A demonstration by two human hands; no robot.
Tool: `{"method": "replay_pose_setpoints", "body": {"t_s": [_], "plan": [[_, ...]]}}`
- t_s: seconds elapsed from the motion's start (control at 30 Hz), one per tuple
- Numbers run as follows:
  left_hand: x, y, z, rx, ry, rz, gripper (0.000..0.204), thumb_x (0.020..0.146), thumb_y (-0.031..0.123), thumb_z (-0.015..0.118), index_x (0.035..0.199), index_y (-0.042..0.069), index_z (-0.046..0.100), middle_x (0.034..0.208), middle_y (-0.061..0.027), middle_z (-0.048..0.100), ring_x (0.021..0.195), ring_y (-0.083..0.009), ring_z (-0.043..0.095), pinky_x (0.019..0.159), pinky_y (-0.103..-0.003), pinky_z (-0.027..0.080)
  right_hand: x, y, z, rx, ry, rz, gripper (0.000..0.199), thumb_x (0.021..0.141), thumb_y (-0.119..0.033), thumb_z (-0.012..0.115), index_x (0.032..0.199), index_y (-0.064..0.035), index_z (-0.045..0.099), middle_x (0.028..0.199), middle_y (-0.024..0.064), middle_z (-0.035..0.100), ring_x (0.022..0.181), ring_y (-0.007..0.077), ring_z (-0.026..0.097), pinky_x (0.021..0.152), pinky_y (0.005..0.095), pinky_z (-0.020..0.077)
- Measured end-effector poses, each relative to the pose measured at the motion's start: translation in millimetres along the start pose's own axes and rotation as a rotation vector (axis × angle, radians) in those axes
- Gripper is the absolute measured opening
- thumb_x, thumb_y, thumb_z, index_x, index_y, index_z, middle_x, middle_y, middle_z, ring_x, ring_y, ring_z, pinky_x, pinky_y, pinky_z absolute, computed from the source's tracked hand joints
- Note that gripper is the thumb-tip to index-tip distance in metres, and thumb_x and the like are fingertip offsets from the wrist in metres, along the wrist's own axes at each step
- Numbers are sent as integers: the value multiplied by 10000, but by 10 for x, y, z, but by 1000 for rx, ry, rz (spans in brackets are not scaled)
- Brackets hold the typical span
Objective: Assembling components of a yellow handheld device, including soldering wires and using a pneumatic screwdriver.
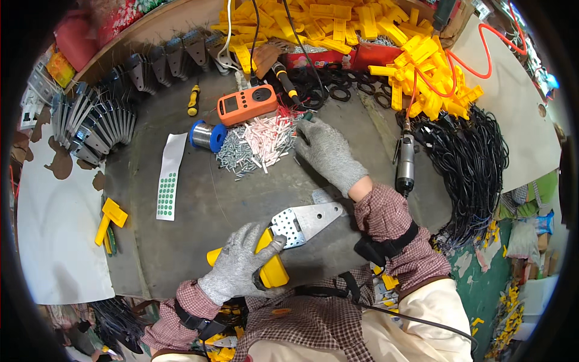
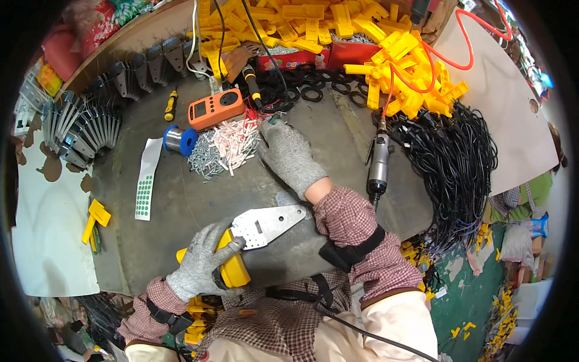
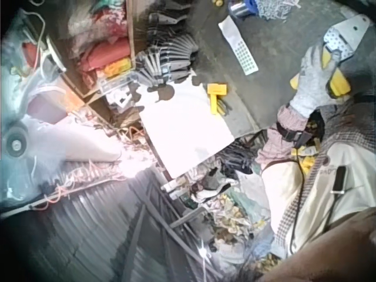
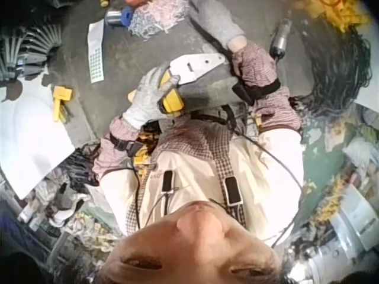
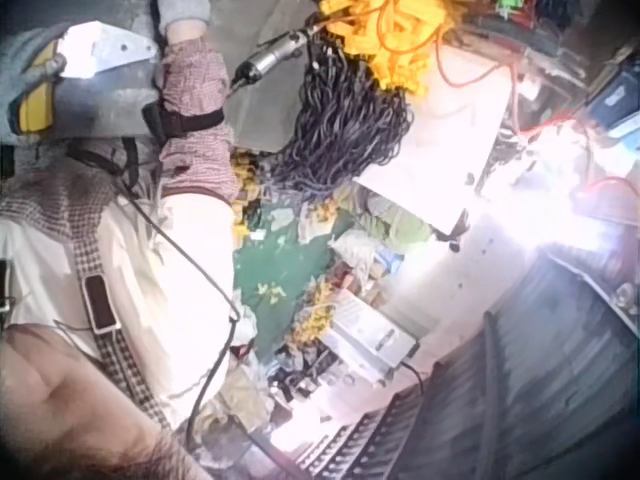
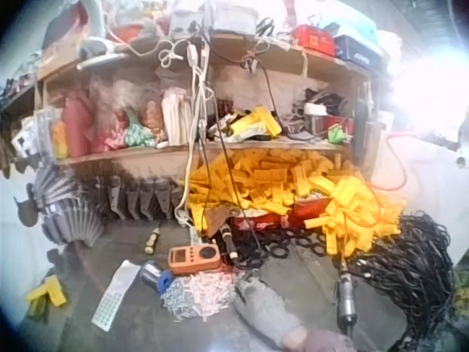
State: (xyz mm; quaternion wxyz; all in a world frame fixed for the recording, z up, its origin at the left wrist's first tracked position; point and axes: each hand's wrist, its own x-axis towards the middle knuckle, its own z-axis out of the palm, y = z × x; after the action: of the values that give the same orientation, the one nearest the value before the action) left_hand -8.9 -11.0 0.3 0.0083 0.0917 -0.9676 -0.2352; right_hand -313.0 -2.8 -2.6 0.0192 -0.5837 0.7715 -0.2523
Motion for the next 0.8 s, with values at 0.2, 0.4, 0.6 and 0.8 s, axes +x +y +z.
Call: {"method": "replay_pose_setpoints", "body": {"t_s": [0.2, 0.4, 0.6, 0.8], "plan": [[12, -29, 7, -22, 18, -34, 1083, 576, 549, 867, 1470, 103, 448, 1496, -261, 358, 1312, -493, 407, 1087, -585, 356, -491, -215, -205, 139, -109, -79, 209, 839, -182, 645, 957, -11, 626, 912, 221, 640, 895, 411, 637, 793, 504, 513], [10, -43, 38, -33, 46, -41, 1175, 573, 555, 858, 1521, 70, 363, 1484, -245, 380, 1314, -456, 426, 1097, -563, 359, -1143, -528, -254, 196, -259, -220, 195, 830, -138, 661, 998, -41, 643, 949, 157, 631, 964, 357, 623, 817, 468, 503], [-30, -42, 51, -51, 48, -52, 1202, 545, 565, 874, 1520, 77, 369, 1481, -239, 391, 1323, -462, 420, 1106, -567, 348, -1330, -584, -4, 577, -205, -214, 256, 720, -58, 722, 967, -72, 654, 946, 106, 627, 954, 333, 606, 868, 447, 477], [-39, -17, 64, -65, 59, -53, 1218, 534, 570, 884, 1524, 79, 371, 1488, -245, 388, 1325, -467, 417, 1116, -572, 338, -1414, -563, 111, 606, -85, -249, 223, 691, -68, 741, 904, -98, 681, 971, 53, 662, 1043, 297, 614, 964, 459, 457]]}}
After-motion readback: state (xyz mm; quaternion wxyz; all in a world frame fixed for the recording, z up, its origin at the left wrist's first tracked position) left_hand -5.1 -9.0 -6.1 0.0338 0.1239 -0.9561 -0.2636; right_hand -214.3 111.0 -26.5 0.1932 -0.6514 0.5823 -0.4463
